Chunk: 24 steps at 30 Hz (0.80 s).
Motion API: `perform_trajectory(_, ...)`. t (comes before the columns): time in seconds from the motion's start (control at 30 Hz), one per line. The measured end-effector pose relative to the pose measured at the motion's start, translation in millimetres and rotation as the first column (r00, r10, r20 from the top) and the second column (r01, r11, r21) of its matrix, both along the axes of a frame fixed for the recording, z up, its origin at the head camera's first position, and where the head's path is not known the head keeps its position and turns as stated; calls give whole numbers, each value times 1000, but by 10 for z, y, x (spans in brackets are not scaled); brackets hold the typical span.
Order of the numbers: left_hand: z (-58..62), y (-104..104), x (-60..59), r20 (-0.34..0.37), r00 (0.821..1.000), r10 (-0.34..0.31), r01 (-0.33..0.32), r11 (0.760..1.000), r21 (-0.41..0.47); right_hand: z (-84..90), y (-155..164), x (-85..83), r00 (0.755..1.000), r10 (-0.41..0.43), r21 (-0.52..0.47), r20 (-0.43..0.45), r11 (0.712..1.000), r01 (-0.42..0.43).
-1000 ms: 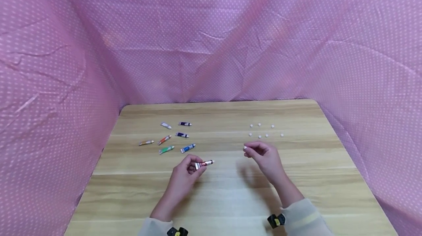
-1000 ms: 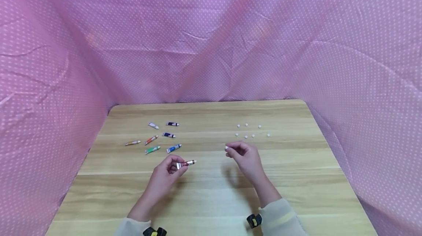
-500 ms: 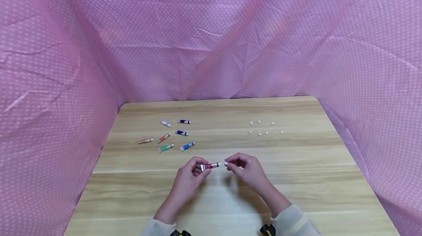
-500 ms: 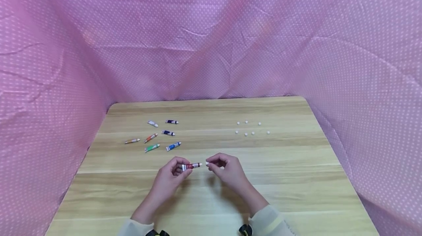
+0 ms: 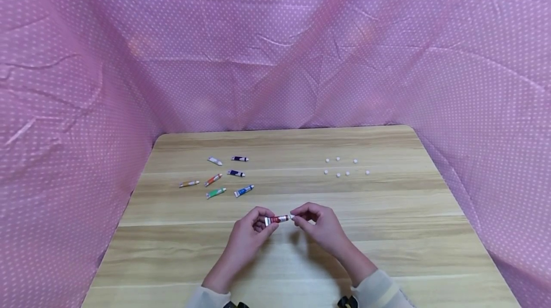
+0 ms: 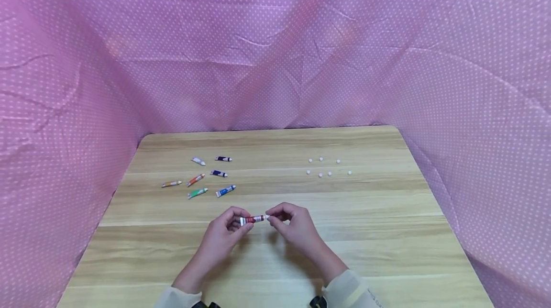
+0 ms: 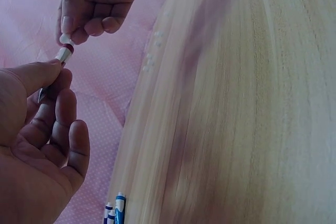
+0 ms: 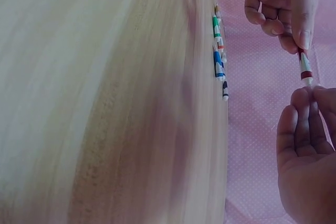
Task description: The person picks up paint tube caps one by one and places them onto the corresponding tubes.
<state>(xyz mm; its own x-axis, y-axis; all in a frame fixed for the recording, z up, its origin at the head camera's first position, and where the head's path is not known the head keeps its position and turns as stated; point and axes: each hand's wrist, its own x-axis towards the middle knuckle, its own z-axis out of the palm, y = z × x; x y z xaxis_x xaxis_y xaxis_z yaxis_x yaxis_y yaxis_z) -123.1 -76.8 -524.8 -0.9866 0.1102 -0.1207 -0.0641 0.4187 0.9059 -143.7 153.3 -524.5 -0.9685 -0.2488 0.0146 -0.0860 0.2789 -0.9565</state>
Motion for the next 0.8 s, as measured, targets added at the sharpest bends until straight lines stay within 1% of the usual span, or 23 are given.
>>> perform_trajectory(0.13, 15, -3, 7, 5, 1000, -2, 1, 1000, 7, -16, -9, -14, 1000, -10, 25, 11, 1000, 10)
perform_trajectory(0.27, 23, -9, 5, -3, 1000, -2, 2, 1000, 8, -32, -22, -21, 999, 0, 32, 34, 999, -1)
perform_trajectory(0.43, 26, -20, -19, 18, 1000, -13, 13, 1000, 5, -37, -39, -23, 999, -2, 18, 40, 1000, 1)
perform_trajectory(0.57, 27, -29, -36, 32, 999, -18, 18, 1000, -1, -37, -58, -20, 998, -3, 11, 68, 1000, 2)
perform_trajectory(0.67, 28, -36, -41, 32, 999, -9, 10, 1000, -4, -43, -72, -18, 995, 0, -7, 99, 1000, 1)
perform_trajectory(0.8, 31, -36, -55, 32, 999, 10, -10, 1000, -2, -60, -89, -22, 993, 2, -41, 119, 999, 3)
